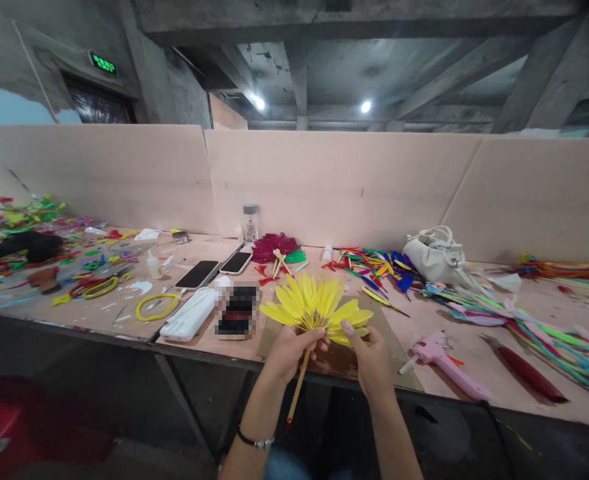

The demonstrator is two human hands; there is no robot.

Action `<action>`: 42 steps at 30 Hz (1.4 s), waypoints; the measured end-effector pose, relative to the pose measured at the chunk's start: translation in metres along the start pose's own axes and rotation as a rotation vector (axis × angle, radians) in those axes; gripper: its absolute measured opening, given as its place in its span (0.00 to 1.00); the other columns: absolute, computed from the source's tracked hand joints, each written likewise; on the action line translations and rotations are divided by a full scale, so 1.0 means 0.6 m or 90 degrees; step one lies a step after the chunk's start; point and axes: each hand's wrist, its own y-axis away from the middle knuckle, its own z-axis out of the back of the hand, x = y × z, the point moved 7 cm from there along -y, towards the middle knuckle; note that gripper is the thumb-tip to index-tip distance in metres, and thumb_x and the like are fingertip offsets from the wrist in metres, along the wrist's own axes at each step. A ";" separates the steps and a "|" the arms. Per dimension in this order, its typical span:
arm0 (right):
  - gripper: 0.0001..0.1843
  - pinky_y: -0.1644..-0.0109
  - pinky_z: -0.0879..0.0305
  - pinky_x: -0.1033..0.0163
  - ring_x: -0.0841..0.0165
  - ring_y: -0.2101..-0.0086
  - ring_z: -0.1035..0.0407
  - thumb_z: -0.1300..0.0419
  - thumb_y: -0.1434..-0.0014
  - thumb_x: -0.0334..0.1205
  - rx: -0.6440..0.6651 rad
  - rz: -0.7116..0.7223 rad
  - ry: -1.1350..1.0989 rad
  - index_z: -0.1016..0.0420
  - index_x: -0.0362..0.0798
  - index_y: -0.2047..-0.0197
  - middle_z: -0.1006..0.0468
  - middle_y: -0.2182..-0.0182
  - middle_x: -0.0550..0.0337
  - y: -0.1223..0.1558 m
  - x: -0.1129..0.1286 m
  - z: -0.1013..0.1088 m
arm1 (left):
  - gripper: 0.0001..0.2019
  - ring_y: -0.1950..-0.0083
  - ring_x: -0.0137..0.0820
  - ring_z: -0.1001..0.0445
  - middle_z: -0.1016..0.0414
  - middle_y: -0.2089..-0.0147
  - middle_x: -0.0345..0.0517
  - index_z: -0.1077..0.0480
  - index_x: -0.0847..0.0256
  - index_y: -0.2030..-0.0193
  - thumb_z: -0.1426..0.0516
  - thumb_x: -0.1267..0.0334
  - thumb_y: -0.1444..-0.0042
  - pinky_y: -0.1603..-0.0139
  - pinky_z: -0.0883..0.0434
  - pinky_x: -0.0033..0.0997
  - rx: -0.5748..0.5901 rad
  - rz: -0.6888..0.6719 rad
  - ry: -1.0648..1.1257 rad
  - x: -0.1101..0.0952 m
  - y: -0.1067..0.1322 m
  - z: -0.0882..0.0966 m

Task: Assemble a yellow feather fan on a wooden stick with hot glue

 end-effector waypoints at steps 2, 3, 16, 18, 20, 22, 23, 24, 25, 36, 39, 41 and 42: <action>0.26 0.56 0.29 0.57 0.57 0.62 0.24 0.27 0.50 0.57 -0.005 -0.004 -0.002 0.19 0.44 0.59 0.17 0.63 0.53 -0.001 -0.003 0.003 | 0.17 0.74 0.27 0.24 0.20 0.72 0.48 0.22 0.68 0.67 0.28 0.55 0.56 0.80 0.34 0.19 0.011 0.001 0.001 0.001 0.000 -0.002; 0.27 0.56 0.29 0.56 0.57 0.63 0.24 0.26 0.52 0.57 -0.006 -0.006 -0.006 0.19 0.44 0.58 0.17 0.63 0.53 -0.003 -0.005 0.004 | 0.17 0.74 0.27 0.24 0.20 0.71 0.48 0.22 0.68 0.66 0.28 0.55 0.55 0.80 0.34 0.19 0.017 0.004 -0.002 0.001 0.001 -0.003; 0.29 0.56 0.28 0.54 0.55 0.61 0.24 0.27 0.51 0.57 -0.043 0.006 0.011 0.19 0.42 0.55 0.17 0.59 0.49 -0.013 -0.019 0.017 | 0.19 0.73 0.27 0.26 0.19 0.70 0.49 0.20 0.68 0.63 0.27 0.56 0.57 0.76 0.34 0.20 0.046 -0.003 -0.083 0.009 0.001 0.003; 0.29 0.55 0.28 0.54 0.55 0.61 0.24 0.27 0.52 0.57 -0.042 0.008 0.007 0.19 0.42 0.55 0.17 0.59 0.49 -0.013 -0.019 0.016 | 0.18 0.74 0.26 0.26 0.19 0.70 0.49 0.20 0.68 0.64 0.28 0.54 0.55 0.77 0.35 0.20 0.044 -0.003 -0.077 0.007 0.001 0.001; 0.29 0.54 0.28 0.54 0.55 0.60 0.24 0.27 0.51 0.57 -0.037 0.011 0.010 0.19 0.42 0.55 0.17 0.58 0.49 -0.012 -0.017 0.014 | 0.19 0.73 0.27 0.26 0.19 0.69 0.50 0.20 0.68 0.65 0.29 0.52 0.54 0.78 0.35 0.20 0.037 -0.001 -0.057 0.003 0.003 -0.001; 0.29 0.54 0.28 0.54 0.55 0.60 0.24 0.27 0.51 0.57 -0.033 0.010 0.013 0.19 0.43 0.55 0.17 0.58 0.49 -0.010 -0.014 0.012 | 0.19 0.72 0.27 0.25 0.19 0.69 0.50 0.21 0.68 0.66 0.29 0.52 0.54 0.78 0.34 0.20 0.029 0.000 -0.034 0.000 0.004 -0.004; 0.29 0.54 0.28 0.54 0.54 0.60 0.24 0.27 0.51 0.58 -0.032 0.009 0.013 0.19 0.43 0.55 0.17 0.58 0.49 -0.010 -0.013 0.012 | 0.19 0.72 0.27 0.25 0.19 0.69 0.50 0.21 0.68 0.66 0.29 0.52 0.54 0.78 0.34 0.20 0.026 -0.001 -0.028 -0.001 0.005 -0.005; 0.29 0.54 0.28 0.54 0.54 0.60 0.23 0.27 0.51 0.57 -0.030 0.008 0.012 0.19 0.43 0.55 0.17 0.58 0.50 -0.009 -0.013 0.011 | 0.19 0.72 0.27 0.25 0.19 0.69 0.49 0.21 0.68 0.66 0.28 0.52 0.55 0.78 0.34 0.20 0.024 -0.001 -0.026 -0.002 0.006 -0.006; 0.29 0.54 0.28 0.54 0.55 0.60 0.23 0.27 0.51 0.57 -0.026 0.005 0.008 0.19 0.43 0.55 0.17 0.58 0.50 -0.009 -0.012 0.010 | 0.18 0.72 0.27 0.25 0.20 0.70 0.49 0.21 0.68 0.66 0.28 0.53 0.55 0.78 0.34 0.20 0.020 -0.002 -0.026 -0.002 0.007 -0.006; 0.25 0.55 0.29 0.55 0.56 0.60 0.24 0.28 0.49 0.56 -0.016 0.037 0.027 0.18 0.44 0.57 0.17 0.60 0.51 0.003 0.017 0.002 | 0.17 0.72 0.28 0.25 0.19 0.70 0.50 0.20 0.68 0.68 0.28 0.54 0.57 0.78 0.35 0.21 0.017 0.015 -0.020 0.001 0.007 -0.002; 0.25 0.55 0.29 0.55 0.56 0.60 0.24 0.28 0.49 0.56 -0.020 0.036 0.029 0.18 0.44 0.57 0.17 0.60 0.52 0.002 0.017 0.002 | 0.18 0.72 0.27 0.26 0.20 0.70 0.50 0.20 0.68 0.68 0.27 0.54 0.58 0.79 0.35 0.20 0.019 0.017 -0.017 -0.001 0.008 -0.004; 0.26 0.55 0.29 0.55 0.55 0.60 0.24 0.28 0.50 0.57 -0.014 0.024 0.022 0.18 0.44 0.57 0.17 0.60 0.51 0.000 0.011 0.003 | 0.18 0.72 0.28 0.26 0.20 0.70 0.50 0.20 0.68 0.68 0.27 0.54 0.57 0.78 0.35 0.20 0.019 0.017 -0.019 -0.001 0.008 -0.004; 0.26 0.54 0.29 0.54 0.55 0.60 0.24 0.28 0.50 0.57 -0.010 0.020 0.019 0.18 0.44 0.57 0.17 0.59 0.51 -0.001 0.008 0.003 | 0.17 0.72 0.28 0.26 0.20 0.70 0.50 0.20 0.68 0.68 0.27 0.55 0.57 0.78 0.35 0.20 0.017 0.016 -0.019 0.000 0.009 -0.003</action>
